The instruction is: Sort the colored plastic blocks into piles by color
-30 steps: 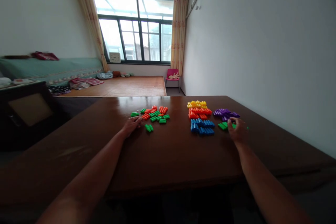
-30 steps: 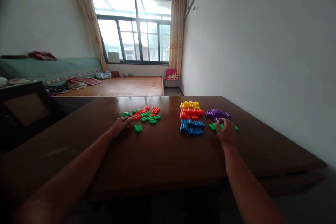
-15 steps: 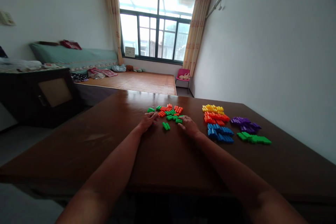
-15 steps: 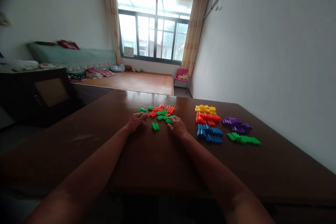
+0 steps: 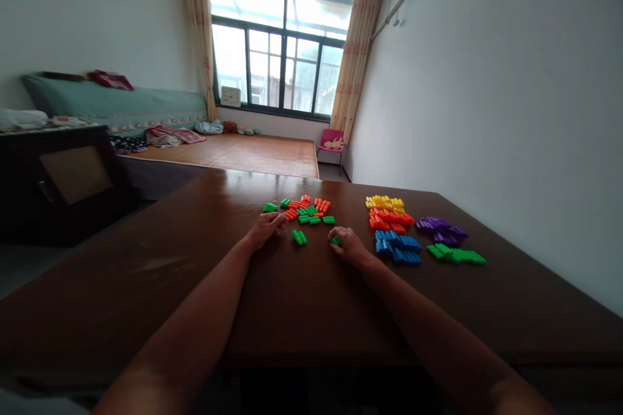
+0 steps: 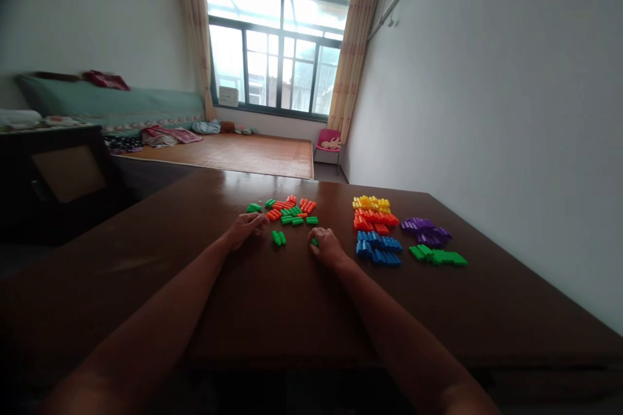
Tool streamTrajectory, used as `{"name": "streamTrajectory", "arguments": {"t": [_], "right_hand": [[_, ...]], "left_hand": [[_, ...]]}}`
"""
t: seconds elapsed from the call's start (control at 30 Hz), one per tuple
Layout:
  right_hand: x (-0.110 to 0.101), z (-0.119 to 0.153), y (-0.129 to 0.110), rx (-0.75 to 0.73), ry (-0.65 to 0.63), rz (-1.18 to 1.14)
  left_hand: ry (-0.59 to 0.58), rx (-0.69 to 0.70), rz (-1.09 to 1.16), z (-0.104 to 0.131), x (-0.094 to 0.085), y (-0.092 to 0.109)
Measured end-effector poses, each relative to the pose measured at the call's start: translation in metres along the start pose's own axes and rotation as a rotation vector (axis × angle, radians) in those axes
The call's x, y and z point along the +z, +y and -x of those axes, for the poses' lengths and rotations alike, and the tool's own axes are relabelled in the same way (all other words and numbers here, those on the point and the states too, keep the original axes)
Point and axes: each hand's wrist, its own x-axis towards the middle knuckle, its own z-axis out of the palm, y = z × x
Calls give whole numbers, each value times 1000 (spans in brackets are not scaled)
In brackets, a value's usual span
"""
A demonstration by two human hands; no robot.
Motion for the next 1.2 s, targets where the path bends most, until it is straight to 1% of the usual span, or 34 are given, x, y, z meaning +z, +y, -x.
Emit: {"name": "streamTrajectory", "arguments": {"t": [0.07,0.13,0.2,0.27,0.3,0.33,0.4,0.43,0.5,0.6,0.73,0.83,0.93,1.0,1.03,1.1,1.2], "right_hand": [[-19,7,12,16,116,-41],[-49,15,36,88,293,-50],[-87,31,73,217,486,-10],[-122,58,116,394,668,65],[-136,75,138,482,732,107],[-146,93,159,572,789,150],[-155,128,192,714,848,233],[-155,144,205,769,848,259],[-150,166,221,846,809,277],[-143,177,229,896,735,286],[-140,172,230,932,620,320],[-141,170,228,953,566,327],[-142,170,223,953,587,338],[-143,168,217,919,620,369],[-143,167,213,894,612,391],[-142,164,205,851,536,441],[-141,159,193,826,397,510]], "left_hand": [[10,2,-1,0,-2,0],[13,3,-7,0,-3,0],[15,-2,-23,0,-4,1],[21,-8,-39,0,-6,2],[28,-10,-43,-1,-6,1],[32,-11,-46,-1,-7,1],[30,-15,-52,-3,-8,-1],[27,-20,-56,-4,-9,-2],[24,-34,-69,-5,-10,-3],[27,-49,-86,-6,-11,-3],[25,-48,-86,-4,-11,-2],[25,-53,-79,-5,-11,-2],[18,-48,-90,-6,-11,-4],[14,-42,-115,-6,-11,-4],[13,-39,-129,-7,-11,-4],[6,-33,-148,-7,-11,-4],[-7,-20,-158,-6,-11,-4]]}}
